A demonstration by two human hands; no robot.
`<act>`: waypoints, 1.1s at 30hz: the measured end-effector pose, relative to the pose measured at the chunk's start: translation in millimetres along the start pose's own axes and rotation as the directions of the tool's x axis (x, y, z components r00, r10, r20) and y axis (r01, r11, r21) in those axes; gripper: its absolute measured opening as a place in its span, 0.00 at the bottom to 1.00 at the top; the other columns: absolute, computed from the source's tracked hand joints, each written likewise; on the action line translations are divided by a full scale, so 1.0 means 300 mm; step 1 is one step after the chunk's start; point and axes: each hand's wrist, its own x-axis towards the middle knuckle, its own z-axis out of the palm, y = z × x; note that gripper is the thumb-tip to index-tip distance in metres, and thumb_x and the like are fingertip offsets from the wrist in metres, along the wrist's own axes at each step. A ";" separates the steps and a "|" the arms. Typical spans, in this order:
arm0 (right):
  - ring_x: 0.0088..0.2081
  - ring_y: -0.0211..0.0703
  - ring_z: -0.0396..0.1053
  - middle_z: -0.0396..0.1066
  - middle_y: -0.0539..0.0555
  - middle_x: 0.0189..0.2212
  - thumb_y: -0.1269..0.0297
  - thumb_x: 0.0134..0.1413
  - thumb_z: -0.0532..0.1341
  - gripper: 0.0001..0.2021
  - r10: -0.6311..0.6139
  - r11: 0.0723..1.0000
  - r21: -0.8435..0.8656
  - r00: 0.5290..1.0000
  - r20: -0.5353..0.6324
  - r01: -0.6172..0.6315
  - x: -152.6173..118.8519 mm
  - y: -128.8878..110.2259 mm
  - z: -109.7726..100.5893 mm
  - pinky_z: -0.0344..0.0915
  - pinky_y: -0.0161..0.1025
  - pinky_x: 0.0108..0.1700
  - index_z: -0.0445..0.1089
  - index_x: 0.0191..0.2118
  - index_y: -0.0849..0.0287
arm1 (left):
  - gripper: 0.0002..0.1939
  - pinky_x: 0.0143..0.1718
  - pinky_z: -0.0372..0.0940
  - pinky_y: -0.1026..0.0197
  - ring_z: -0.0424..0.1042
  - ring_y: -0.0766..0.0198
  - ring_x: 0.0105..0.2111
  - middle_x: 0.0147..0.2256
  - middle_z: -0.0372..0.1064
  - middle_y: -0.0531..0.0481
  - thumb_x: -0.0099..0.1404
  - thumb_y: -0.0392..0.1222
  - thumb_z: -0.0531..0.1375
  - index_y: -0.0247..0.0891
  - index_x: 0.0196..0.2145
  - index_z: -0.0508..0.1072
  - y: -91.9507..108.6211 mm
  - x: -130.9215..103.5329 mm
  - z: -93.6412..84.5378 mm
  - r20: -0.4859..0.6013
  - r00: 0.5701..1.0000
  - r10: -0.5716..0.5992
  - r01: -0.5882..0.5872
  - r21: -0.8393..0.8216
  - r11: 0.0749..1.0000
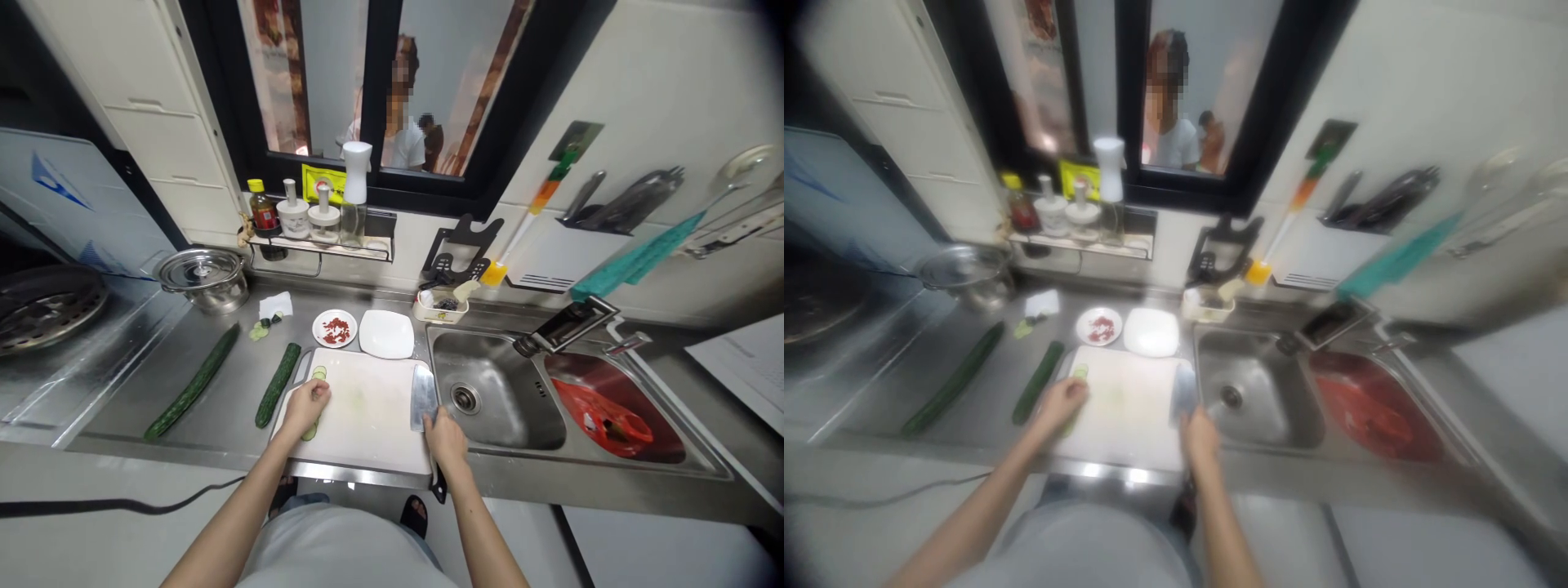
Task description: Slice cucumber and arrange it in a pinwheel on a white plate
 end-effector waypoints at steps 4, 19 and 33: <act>0.49 0.52 0.70 0.73 0.68 0.44 0.57 0.63 0.48 0.20 0.000 1.000 -0.025 1.000 0.021 0.001 0.002 -0.007 -0.010 0.63 0.43 0.45 0.63 0.53 0.66 | 0.12 0.38 0.64 0.66 0.73 0.64 0.37 0.36 0.75 0.50 0.60 0.41 0.58 0.38 0.42 0.74 0.049 0.078 0.068 0.032 0.999 0.010 -0.007 -0.078 0.997; 0.48 0.48 0.69 0.70 0.64 0.49 0.58 0.61 0.50 0.18 -0.161 0.986 0.008 0.977 -0.139 0.164 0.301 -0.146 -0.190 0.61 0.38 0.44 0.68 0.51 0.60 | 0.17 0.24 0.59 0.67 0.66 0.69 0.18 0.21 0.72 0.52 0.59 0.40 0.59 0.31 0.46 0.70 0.222 0.354 0.207 0.148 0.972 -0.180 0.217 -0.294 0.931; 0.55 0.55 0.61 0.69 0.64 0.51 0.59 0.57 0.54 0.18 0.001 0.998 0.058 0.998 -0.060 0.002 0.492 -0.274 -0.123 0.57 0.47 0.51 0.71 0.49 0.60 | 0.04 0.18 0.53 0.68 0.57 0.72 0.11 0.13 0.65 0.56 0.56 0.35 0.57 0.34 0.29 0.72 0.269 0.424 0.268 0.175 0.954 -0.242 0.285 -0.284 0.916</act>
